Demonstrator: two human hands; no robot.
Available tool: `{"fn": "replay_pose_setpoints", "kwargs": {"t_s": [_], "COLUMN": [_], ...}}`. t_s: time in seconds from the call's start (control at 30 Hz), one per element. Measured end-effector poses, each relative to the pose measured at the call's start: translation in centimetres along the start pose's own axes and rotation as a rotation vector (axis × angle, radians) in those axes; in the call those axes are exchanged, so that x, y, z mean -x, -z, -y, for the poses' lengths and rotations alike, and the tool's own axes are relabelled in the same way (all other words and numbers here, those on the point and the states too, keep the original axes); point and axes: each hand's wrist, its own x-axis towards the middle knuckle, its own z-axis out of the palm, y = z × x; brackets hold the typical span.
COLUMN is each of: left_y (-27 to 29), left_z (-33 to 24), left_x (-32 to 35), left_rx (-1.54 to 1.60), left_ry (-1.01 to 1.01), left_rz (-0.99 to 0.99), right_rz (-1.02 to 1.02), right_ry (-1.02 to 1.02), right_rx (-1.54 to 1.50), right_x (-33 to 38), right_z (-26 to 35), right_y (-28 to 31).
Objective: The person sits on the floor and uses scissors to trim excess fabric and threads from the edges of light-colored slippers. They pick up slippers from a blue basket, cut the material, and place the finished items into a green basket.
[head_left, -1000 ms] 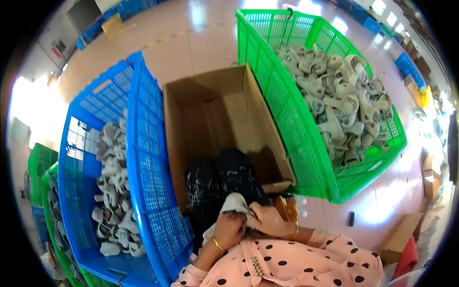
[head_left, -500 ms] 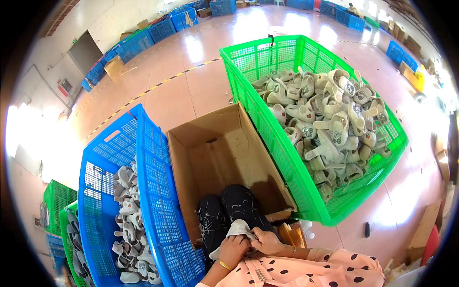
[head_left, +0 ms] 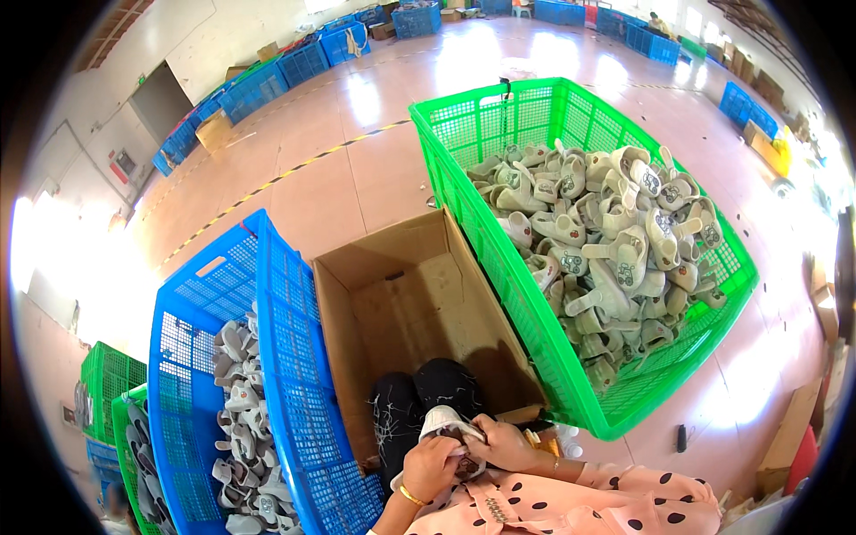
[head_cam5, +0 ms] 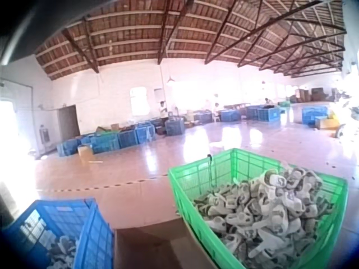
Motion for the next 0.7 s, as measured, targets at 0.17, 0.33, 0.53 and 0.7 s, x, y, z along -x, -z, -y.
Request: {"fn": "replay_pose_setpoints", "kwargs": {"t_s": [0.17,0.33,0.53,0.7], "left_y": [0.3,0.1,2.5,1.7], "left_z": [-1.1,0.4,-0.9,-1.1], "left_x": [-0.3,-0.3,-4.3,-2.8], "left_rx": [-0.017,-0.222,-0.318,-0.382], "left_ry": [-0.052,-0.272,-0.422,-0.425], "left_rz": [-0.159,-0.385,-0.674,-0.778], "right_rz": [0.073,-0.061,-0.248,-0.317], "right_ry": [-0.199,-0.390,-0.270,-0.217], "right_rx": [-0.612,-0.978,-0.896,-0.959], "right_x": [-0.7,-2.8,-5.5,-5.6], "right_z": [-1.8,4.5,5.7,7.0], "right_y": [-0.7,1.0,2.3,1.9]}}
